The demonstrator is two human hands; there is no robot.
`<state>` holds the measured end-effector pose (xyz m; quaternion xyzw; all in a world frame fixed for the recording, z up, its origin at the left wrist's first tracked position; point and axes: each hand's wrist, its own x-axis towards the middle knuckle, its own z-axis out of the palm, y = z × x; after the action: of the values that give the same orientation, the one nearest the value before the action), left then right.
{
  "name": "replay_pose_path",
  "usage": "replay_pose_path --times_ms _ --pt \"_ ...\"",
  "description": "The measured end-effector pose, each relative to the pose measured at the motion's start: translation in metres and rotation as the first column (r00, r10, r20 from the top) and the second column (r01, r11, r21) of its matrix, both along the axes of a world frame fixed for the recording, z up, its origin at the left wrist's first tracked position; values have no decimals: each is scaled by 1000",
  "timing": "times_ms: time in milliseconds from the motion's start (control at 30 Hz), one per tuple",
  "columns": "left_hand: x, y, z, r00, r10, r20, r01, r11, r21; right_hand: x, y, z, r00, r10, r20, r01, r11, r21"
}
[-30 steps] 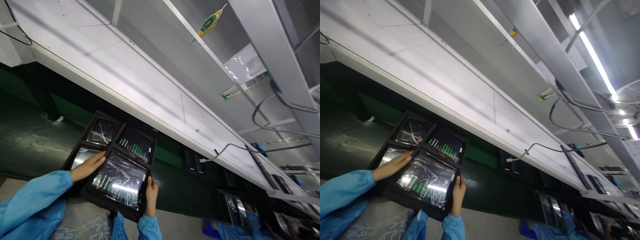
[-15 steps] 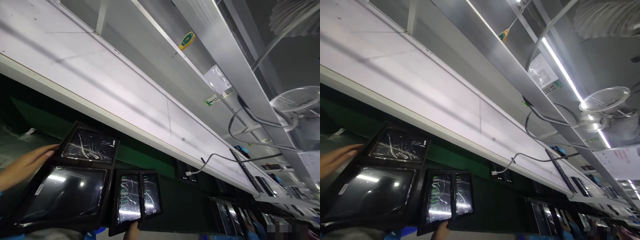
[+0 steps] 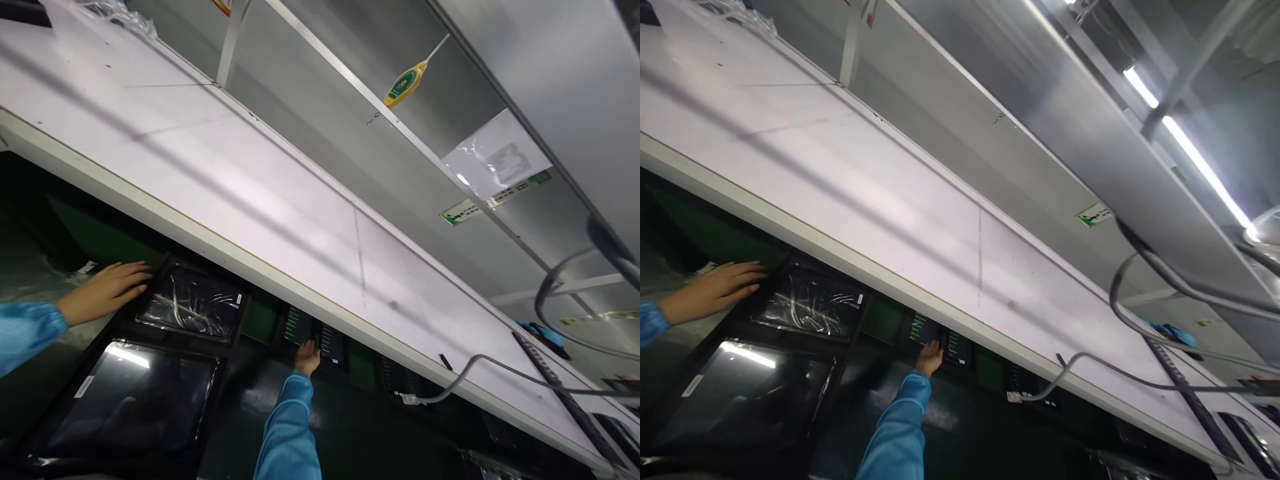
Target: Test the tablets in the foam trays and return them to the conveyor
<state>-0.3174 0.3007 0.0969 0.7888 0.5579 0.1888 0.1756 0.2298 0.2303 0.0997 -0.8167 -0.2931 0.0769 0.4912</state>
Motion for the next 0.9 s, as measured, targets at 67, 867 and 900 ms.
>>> replay_pose_path --times_ms 67,867,900 --pt "21 14 -2 999 17 -36 -18 1000 -12 -8 17 -5 992 56 -113 -56 998 5" --pt "72 78 -37 995 100 -6 -100 993 -63 -341 -47 -5 243 969 50 -871 241 -428" --pt "71 77 -37 995 96 1 -96 993 -66 -346 -44 -7 211 976 48 -865 210 -455"
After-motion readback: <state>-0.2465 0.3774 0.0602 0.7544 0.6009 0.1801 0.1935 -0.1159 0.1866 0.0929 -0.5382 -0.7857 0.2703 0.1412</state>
